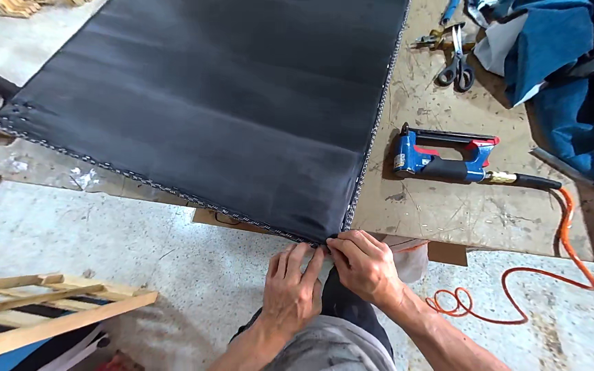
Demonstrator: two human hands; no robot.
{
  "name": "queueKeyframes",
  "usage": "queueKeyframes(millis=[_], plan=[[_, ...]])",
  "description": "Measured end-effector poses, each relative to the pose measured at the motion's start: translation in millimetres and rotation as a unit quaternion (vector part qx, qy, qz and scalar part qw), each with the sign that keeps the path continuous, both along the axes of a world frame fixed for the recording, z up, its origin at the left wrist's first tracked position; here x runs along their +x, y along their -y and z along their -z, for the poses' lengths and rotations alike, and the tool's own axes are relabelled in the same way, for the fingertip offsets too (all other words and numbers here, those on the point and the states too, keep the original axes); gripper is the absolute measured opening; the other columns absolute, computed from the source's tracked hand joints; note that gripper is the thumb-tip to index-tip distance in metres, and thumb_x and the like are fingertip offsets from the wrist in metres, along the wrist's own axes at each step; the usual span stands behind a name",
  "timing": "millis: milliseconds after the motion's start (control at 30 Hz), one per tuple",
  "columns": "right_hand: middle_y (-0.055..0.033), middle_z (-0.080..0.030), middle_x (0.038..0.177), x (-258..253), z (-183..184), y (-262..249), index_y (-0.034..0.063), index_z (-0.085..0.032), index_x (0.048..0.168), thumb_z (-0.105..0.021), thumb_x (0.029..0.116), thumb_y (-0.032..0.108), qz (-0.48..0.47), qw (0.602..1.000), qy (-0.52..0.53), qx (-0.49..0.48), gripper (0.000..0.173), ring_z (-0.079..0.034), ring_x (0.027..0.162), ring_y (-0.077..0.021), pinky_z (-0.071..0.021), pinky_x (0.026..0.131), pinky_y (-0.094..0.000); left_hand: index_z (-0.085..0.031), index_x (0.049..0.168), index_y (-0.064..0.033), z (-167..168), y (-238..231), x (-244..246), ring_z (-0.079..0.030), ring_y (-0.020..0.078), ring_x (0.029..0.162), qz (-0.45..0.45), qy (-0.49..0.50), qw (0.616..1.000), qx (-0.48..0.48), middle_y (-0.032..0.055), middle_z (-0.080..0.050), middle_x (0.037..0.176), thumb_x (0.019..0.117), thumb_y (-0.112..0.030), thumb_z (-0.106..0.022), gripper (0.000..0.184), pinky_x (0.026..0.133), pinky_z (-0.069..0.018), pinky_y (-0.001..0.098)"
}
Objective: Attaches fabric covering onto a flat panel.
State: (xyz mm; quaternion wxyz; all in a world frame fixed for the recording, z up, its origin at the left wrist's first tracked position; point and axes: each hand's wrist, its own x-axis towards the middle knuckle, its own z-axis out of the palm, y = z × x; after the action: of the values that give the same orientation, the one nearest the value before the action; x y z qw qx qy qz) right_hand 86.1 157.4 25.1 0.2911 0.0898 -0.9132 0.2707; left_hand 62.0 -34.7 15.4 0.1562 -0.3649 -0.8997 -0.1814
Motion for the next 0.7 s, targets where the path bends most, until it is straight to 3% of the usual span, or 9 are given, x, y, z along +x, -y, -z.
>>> queueKeyframes(millis=[100, 167, 233, 333, 433, 533, 700], plan=[[-0.0053, -0.073, 0.093, 0.3, 0.2, 0.5, 0.0088, -0.077, 0.093, -0.064, 0.0935, 0.012, -0.008, 1.000, 0.003, 0.009, 0.013, -0.071, 0.086, -0.0158, -0.0597, 0.070, -0.0283, -0.072, 0.130, -0.0173, -4.2, -6.5, 8.0, -0.063, 0.0303, 0.114, -0.025, 0.010, 0.999, -0.038, 0.0123, -0.067, 0.123, 0.0892, -0.021, -0.051, 0.046, 0.090, -0.0526, 0.0454], [-0.0069, -0.073, 0.094, -0.4, 0.5, -0.1, 0.0078, -0.076, 0.093, -0.062, 0.0942, 0.011, -0.017, 0.999, 0.006, 0.029, 0.014, -0.071, 0.086, -0.0176, -0.0601, 0.070, -0.0293, -0.072, 0.128, -0.0141, -3.7, -7.5, 9.7, -0.062, 0.0302, 0.118, -0.014, 0.045, 0.999, -0.015, 0.0121, -0.067, 0.125, 0.0891, -0.020, -0.052, 0.044, 0.093, -0.0524, 0.0449], [-0.0083, -0.072, 0.095, -0.1, 1.0, -1.0, 0.0070, -0.076, 0.095, -0.061, 0.0952, 0.011, -0.027, 0.998, 0.012, 0.050, 0.015, -0.071, 0.087, -0.0193, -0.0601, 0.070, -0.0305, -0.075, 0.122, -0.0138, 0.3, -1.5, 4.7, -0.062, 0.0257, 0.122, -0.008, 0.088, 0.993, 0.077, 0.0089, -0.069, 0.123, 0.0954, -0.020, -0.054, 0.035, 0.101, -0.0538, 0.0419], [-0.0093, -0.071, 0.095, -2.3, 2.4, -3.5, 0.0063, -0.074, 0.095, -0.060, 0.0952, 0.010, -0.040, 0.997, 0.013, 0.069, 0.015, -0.070, 0.086, -0.0211, -0.0594, 0.069, -0.0314, -0.080, 0.105, -0.0149, 9.3, 2.7, -11.6, -0.065, 0.0185, 0.113, -0.031, 0.012, 0.981, 0.193, 0.0050, -0.072, 0.108, 0.0978, -0.021, -0.064, 0.018, 0.097, -0.0548, 0.0329], [-0.0092, -0.070, 0.094, -4.2, 2.1, -4.9, 0.0070, -0.073, 0.094, -0.059, 0.0946, 0.010, -0.045, 0.996, 0.016, 0.074, 0.014, -0.069, 0.086, -0.0214, -0.0591, 0.071, -0.0309, -0.077, 0.115, -0.0152, 11.8, -3.9, -19.8, -0.060, 0.0234, 0.126, -0.012, -0.037, 0.986, 0.165, 0.0053, -0.070, 0.123, 0.0971, -0.016, -0.066, 0.021, 0.106, -0.0507, 0.0395], [-0.0097, -0.070, 0.093, -5.4, 2.9, -5.2, 0.0056, -0.072, 0.093, -0.059, 0.0937, 0.008, -0.045, 0.996, 0.015, 0.072, 0.013, -0.069, 0.087, -0.0217, -0.0593, 0.072, -0.0310, -0.071, 0.129, -0.0104, 13.7, -11.4, -22.2, -0.050, 0.0246, 0.142, 0.037, -0.019, 0.992, 0.116, 0.0059, -0.064, 0.143, 0.0996, -0.007, -0.056, 0.034, 0.120, -0.0401, 0.0458], [-0.0080, -0.069, 0.093, -8.7, 3.7, -8.9, 0.0062, -0.073, 0.093, -0.059, 0.0949, 0.009, -0.058, 0.996, 0.023, 0.071, 0.014, -0.069, 0.087, -0.0194, -0.0592, 0.074, -0.0286, -0.067, 0.134, -0.0050, 20.8, -23.7, -17.8, -0.049, 0.0225, 0.144, 0.036, 0.012, 0.991, 0.128, 0.0083, -0.061, 0.146, 0.0985, 0.000, -0.049, 0.040, 0.122, -0.0393, 0.0447]])
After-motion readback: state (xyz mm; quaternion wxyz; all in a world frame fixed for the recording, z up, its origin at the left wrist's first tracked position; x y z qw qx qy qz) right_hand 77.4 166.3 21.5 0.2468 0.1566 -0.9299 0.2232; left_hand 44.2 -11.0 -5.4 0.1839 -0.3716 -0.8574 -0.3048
